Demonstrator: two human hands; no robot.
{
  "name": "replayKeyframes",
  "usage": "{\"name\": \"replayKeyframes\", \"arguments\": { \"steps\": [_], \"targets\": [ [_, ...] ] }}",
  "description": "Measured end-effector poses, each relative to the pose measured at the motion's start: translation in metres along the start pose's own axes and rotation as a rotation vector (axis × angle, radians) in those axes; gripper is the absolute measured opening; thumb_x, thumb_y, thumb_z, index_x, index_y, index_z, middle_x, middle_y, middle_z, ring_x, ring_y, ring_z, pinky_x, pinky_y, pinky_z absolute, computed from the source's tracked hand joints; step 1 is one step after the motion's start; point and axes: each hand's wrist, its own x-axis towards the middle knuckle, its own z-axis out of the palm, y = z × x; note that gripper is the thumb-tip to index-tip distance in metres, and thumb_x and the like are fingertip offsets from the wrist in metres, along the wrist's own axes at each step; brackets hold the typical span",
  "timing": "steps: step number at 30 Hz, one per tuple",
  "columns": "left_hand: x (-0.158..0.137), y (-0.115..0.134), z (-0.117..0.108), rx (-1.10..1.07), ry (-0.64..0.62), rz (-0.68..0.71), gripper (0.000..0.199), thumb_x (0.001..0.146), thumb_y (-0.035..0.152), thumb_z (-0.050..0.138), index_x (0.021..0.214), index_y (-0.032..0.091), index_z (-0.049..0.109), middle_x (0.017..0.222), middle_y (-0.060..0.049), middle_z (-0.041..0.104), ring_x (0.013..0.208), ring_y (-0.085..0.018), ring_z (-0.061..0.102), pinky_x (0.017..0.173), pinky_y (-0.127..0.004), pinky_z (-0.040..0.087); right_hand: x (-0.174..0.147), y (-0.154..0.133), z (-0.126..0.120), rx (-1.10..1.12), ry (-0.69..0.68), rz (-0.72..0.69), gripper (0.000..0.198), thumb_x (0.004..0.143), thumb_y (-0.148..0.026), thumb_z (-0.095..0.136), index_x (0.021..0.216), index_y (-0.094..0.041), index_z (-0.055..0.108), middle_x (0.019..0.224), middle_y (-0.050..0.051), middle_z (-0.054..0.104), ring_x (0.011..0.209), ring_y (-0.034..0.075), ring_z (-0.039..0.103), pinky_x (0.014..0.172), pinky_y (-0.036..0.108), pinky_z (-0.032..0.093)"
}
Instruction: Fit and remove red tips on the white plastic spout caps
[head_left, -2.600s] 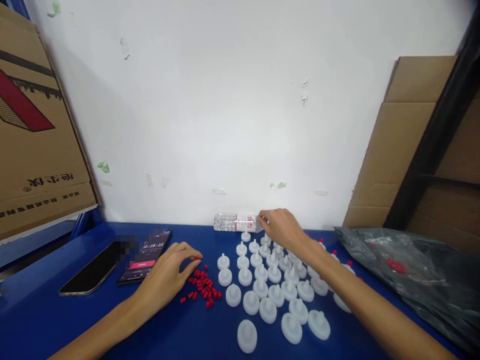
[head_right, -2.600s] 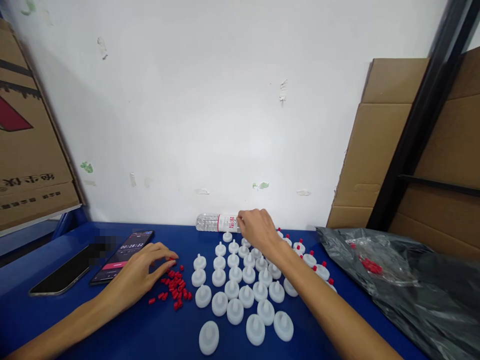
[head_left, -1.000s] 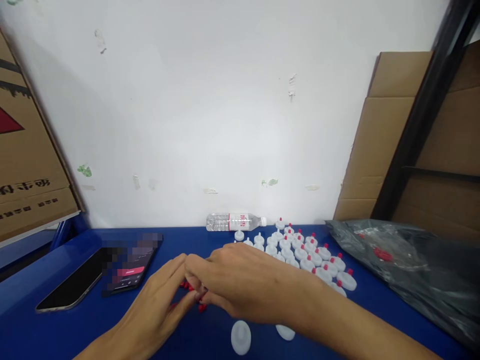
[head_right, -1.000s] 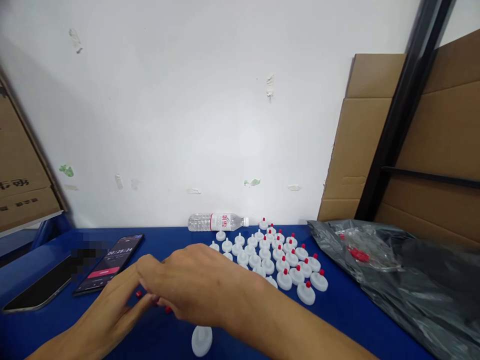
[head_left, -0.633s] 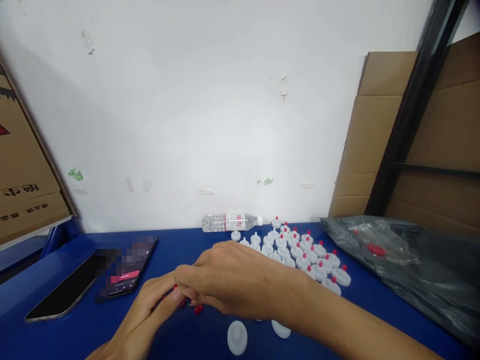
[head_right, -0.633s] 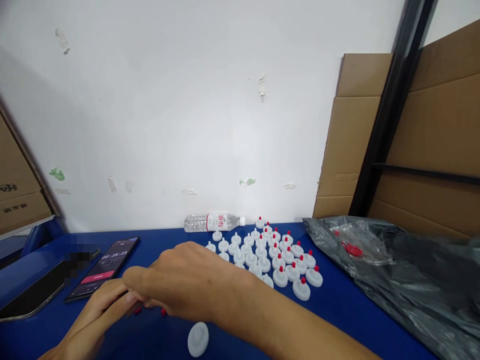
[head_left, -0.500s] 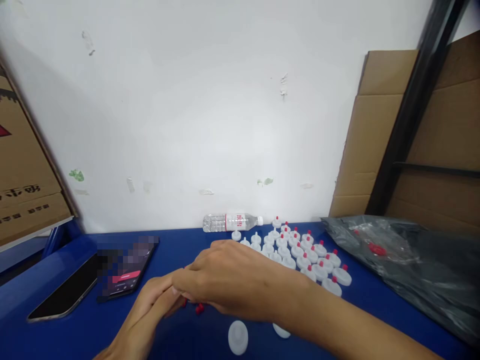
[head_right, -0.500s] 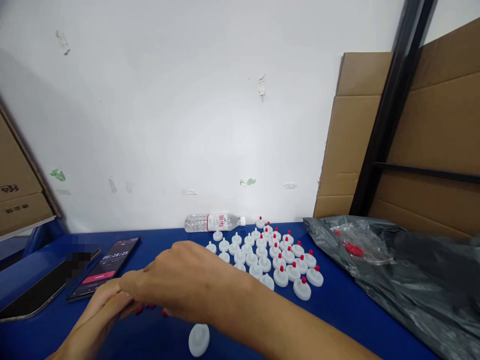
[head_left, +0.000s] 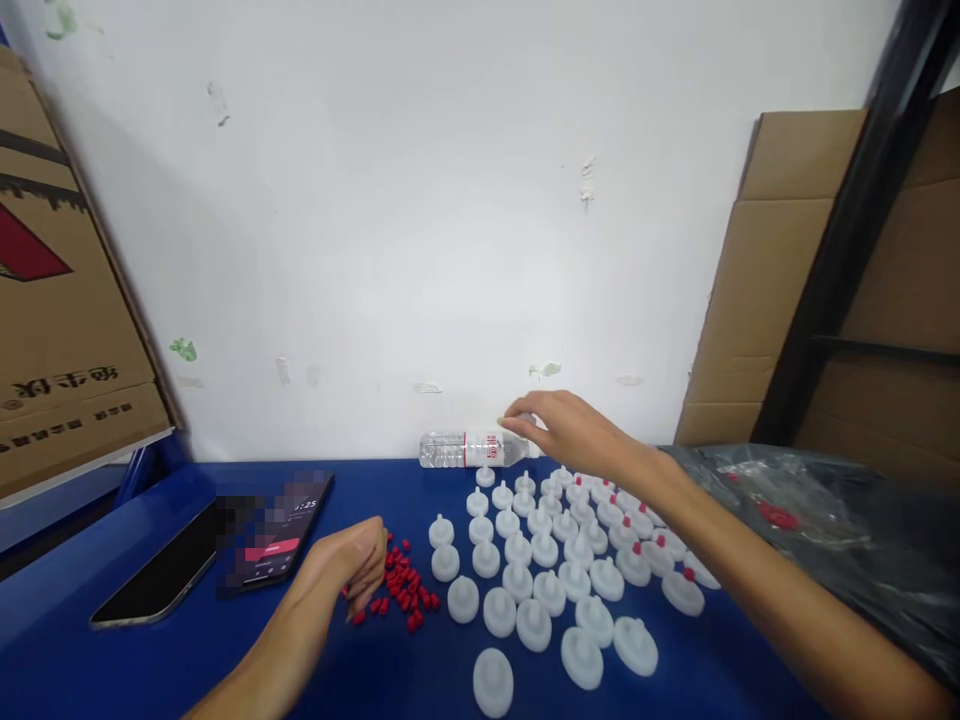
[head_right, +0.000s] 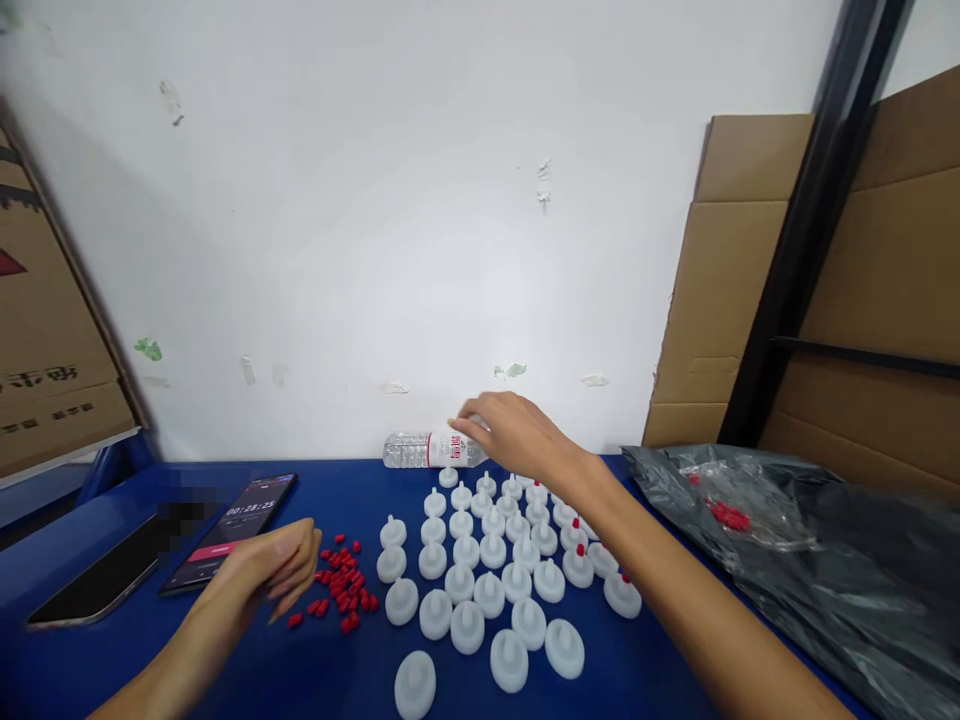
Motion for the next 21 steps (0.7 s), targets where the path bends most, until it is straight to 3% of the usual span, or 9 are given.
{"name": "replayKeyframes", "arguments": {
  "steps": [2,5,11,16,21],
  "targets": [
    [0.0,-0.001,0.0,0.131,-0.003,-0.01,0.051,0.103,0.061,0.036,0.069,0.023,0.035,0.068,0.005,0.031,0.06,-0.014,0.027,0.055,-0.025,0.03,0.0,0.02,0.008,-0.001,-0.093,0.053,0.034,0.108,-0.036,0.043,0.107,-0.017,0.072,0.108,0.011,0.073,0.1,0.026,0.067,0.086,0.038,0.049],
    [0.002,-0.002,-0.001,0.314,-0.004,-0.02,0.046,0.103,0.058,0.04,0.076,0.022,0.046,0.071,0.004,0.04,0.063,-0.015,0.035,0.057,-0.024,0.033,-0.002,0.041,0.023,0.002,-0.234,0.121,0.027,0.103,-0.038,0.055,0.115,-0.018,0.068,0.117,0.009,0.069,0.102,0.024,0.067,0.089,0.041,0.054],
    [0.011,-0.011,-0.007,0.536,-0.027,0.005,0.041,0.103,0.055,0.042,0.104,0.024,0.068,0.091,-0.001,0.061,0.074,-0.018,0.054,0.065,-0.027,0.041,-0.005,0.054,0.042,0.031,-0.436,0.229,0.032,0.1,-0.038,0.062,0.126,-0.02,0.062,0.129,0.009,0.062,0.106,0.023,0.065,0.09,0.044,0.056],
    [0.012,-0.01,-0.006,0.597,-0.012,0.018,0.042,0.101,0.053,0.047,0.115,0.023,0.074,0.09,-0.002,0.06,0.063,-0.015,0.048,0.059,-0.026,0.039,-0.007,0.047,0.041,0.082,-0.482,0.239,0.031,0.1,-0.038,0.062,0.126,-0.02,0.062,0.129,0.009,0.062,0.106,0.023,0.065,0.09,0.044,0.056],
    [0.012,-0.006,-0.006,0.603,-0.024,0.019,0.048,0.102,0.055,0.045,0.122,0.023,0.073,0.093,-0.003,0.061,0.064,-0.015,0.051,0.056,-0.025,0.039,-0.006,0.059,0.033,0.086,-0.422,0.225,0.032,0.1,-0.038,0.062,0.127,-0.019,0.062,0.13,0.009,0.062,0.108,0.024,0.065,0.091,0.045,0.056]
  ]
}}
